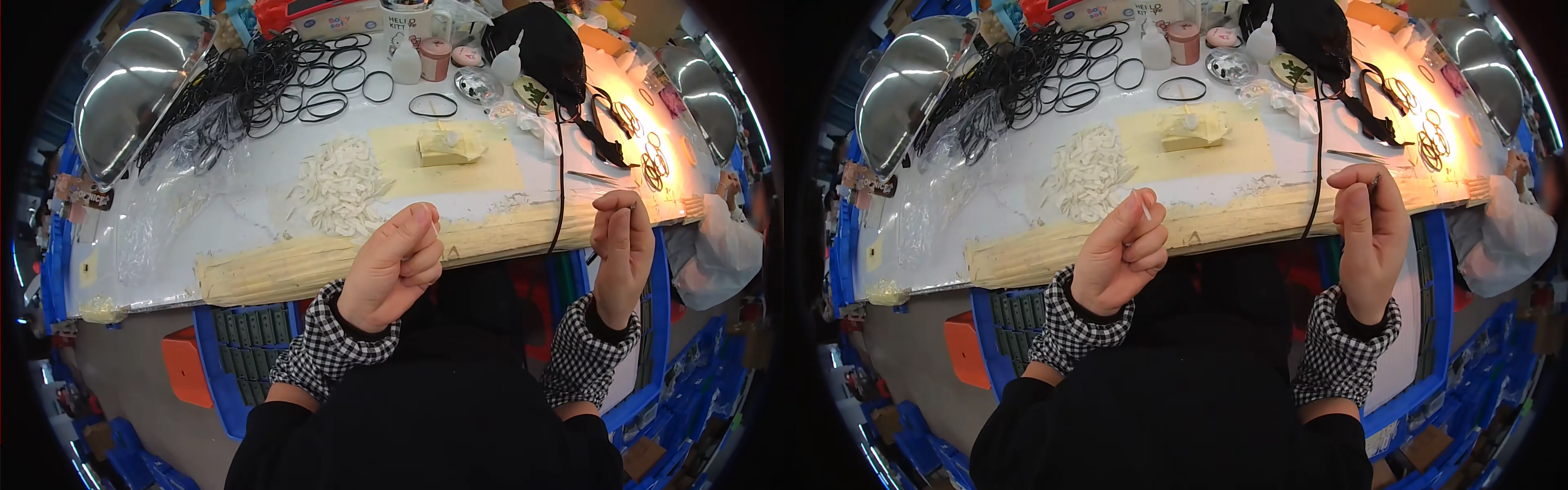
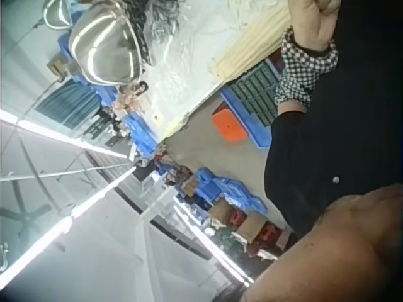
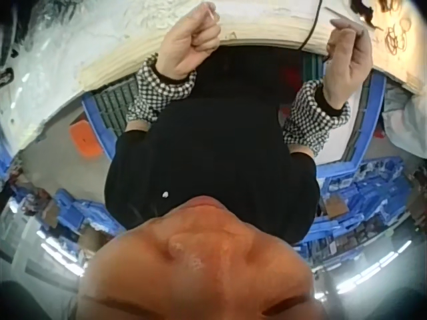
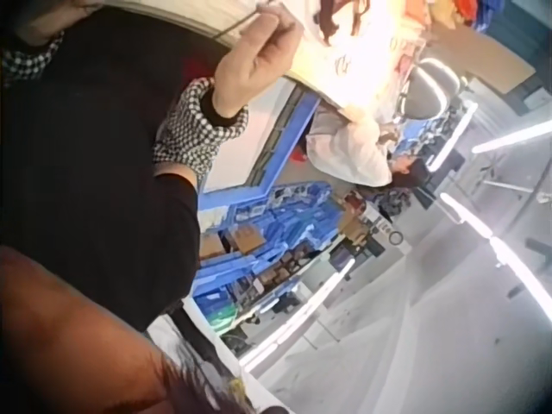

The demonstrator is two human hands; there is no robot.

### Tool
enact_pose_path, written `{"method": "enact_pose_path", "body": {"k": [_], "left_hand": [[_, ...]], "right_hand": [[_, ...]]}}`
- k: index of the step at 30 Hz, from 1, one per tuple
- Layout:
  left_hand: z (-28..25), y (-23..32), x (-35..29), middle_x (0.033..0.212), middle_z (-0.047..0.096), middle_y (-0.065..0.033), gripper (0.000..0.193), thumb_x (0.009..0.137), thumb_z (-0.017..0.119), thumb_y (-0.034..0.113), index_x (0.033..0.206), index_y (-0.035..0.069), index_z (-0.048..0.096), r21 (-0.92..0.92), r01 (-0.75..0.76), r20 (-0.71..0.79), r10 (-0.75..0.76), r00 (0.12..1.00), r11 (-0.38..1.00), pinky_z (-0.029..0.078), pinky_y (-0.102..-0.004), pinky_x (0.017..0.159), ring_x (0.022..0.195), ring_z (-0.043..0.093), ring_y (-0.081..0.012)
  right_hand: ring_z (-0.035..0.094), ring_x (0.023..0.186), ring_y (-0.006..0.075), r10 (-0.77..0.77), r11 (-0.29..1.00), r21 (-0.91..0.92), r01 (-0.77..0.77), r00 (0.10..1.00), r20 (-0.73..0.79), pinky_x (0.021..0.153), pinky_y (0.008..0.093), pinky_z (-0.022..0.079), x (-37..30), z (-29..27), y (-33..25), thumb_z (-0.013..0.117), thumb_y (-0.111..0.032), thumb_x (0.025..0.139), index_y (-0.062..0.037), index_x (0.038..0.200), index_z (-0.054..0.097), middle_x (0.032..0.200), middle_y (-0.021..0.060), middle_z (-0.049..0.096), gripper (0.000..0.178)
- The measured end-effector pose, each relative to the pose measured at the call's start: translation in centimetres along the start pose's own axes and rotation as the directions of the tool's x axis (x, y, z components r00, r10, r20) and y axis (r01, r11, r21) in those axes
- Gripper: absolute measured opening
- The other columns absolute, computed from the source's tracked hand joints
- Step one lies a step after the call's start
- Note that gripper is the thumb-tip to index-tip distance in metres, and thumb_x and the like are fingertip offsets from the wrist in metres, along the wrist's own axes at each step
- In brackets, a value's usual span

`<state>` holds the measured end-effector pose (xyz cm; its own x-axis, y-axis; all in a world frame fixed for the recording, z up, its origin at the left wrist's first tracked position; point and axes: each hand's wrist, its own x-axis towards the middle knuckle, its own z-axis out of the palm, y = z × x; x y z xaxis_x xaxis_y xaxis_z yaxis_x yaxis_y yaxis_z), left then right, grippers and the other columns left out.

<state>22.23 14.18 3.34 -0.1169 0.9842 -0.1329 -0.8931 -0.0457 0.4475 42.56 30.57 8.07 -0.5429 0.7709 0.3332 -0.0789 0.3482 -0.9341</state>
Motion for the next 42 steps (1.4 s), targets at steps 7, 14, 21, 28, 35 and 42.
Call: {"method": "enact_pose_path", "body": {"k": [7, 14, 21, 28, 35, 42], "left_hand": [[0.1, -0.4, 0.4, 0.066, 0.031, 0.0072, 0.013, 0.098, 0.051, 0.024, 0.089, 0.014, 0.049, -0.009, -0.006, 0.022, 0.006, 1.0, 1.0, 0.021, -0.0174, 0.044, 0.05, 0.024, -0.0025], [0.1, -0.5, 0.4, 0.064, 0.042, 0.0065, 0.013, 0.097, 0.053, 0.019, 0.089, 0.009, 0.054, 0.032, -0.072, -0.071, 0.074, 0.995, 0.997, 0.023, -0.0183, 0.045, 0.049, 0.028, -0.0017], [-0.1, -0.6, 0.6, 0.061, 0.039, 0.0072, 0.016, 0.098, 0.052, 0.021, 0.09, 0.007, 0.055, 0.148, -0.097, -0.12, 0.115, 0.986, 0.984, 0.022, -0.019, 0.046, 0.048, 0.025, -0.0018], [-0.3, -0.4, 1.0, 0.064, 0.031, 0.0075, 0.022, 0.099, 0.048, 0.027, 0.089, 0.008, 0.052, 0.076, 0.001, -0.057, 0.004, 0.998, 0.997, 0.023, -0.0185, 0.046, 0.05, 0.025, -0.0028], [-0.7, -0.1, 0.9, 0.065, 0.032, 0.0066, 0.02, 0.1, 0.045, 0.024, 0.088, 0.009, 0.05, 0.078, -0.003, -0.058, 0.008, 0.998, 0.997, 0.022, -0.0186, 0.045, 0.05, 0.025, -0.0033], [-0.3, 0.3, 0.8, 0.066, 0.031, 0.0063, 0.023, 0.101, 0.043, 0.025, 0.085, 0.008, 0.049, 0.073, 0.002, -0.046, 0.001, 0.999, 0.997, 0.021, -0.019, 0.045, 0.05, 0.024, -0.0034]], "right_hand": [[0.033, 0.05, 0.0003, 0.054, 0.995, -0.09, -0.033, 0.971, 0.235, 0.045, 0.0171, 0.024, -1.4, 5.8, 0.7, 0.071, -0.003, 0.079, -0.0031, 0.091, 0.063, 0.068, -0.0037, 0.051, 0.015], [0.048, 0.055, 0.0068, -0.079, 0.986, -0.116, 0.122, 0.942, 0.326, 0.045, 0.0209, 0.033, -0.6, 9.5, 0.9, 0.071, -0.003, 0.079, -0.0018, 0.089, 0.063, 0.073, 0.0032, 0.056, 0.013], [0.047, 0.054, 0.0083, -0.009, 0.993, -0.108, 0.046, 0.948, 0.319, 0.046, 0.0225, 0.034, -0.8, 9.8, 1.7, 0.07, -0.004, 0.079, -0.0018, 0.086, 0.061, 0.072, 0.0033, 0.056, 0.012], [0.045, 0.053, 0.0152, -0.108, 0.904, -0.322, 0.281, 0.879, 0.465, 0.049, 0.0255, 0.038, 0.5, 7.8, 2.2, 0.077, -0.025, 0.077, -0.0023, 0.088, 0.057, 0.072, 0.0064, 0.055, 0.032], [0.027, 0.059, 0.0009, -0.301, 0.899, -0.401, 0.175, 0.912, -0.278, 0.053, 0.0183, 0.021, 4.1, -0.8, 1.8, 0.057, -0.007, 0.093, -0.0022, 0.096, 0.057, 0.068, -0.0088, 0.035, 0.006], [0.033, 0.055, 0.0096, -0.513, 0.836, -0.54, 0.093, 0.481, -0.711, 0.049, 0.0224, 0.027, 4.3, -19.1, -3.7, 0.038, -0.037, 0.101, 0.0052, 0.107, 0.053, 0.071, 0.0013, 0.04, 0.045]]}}
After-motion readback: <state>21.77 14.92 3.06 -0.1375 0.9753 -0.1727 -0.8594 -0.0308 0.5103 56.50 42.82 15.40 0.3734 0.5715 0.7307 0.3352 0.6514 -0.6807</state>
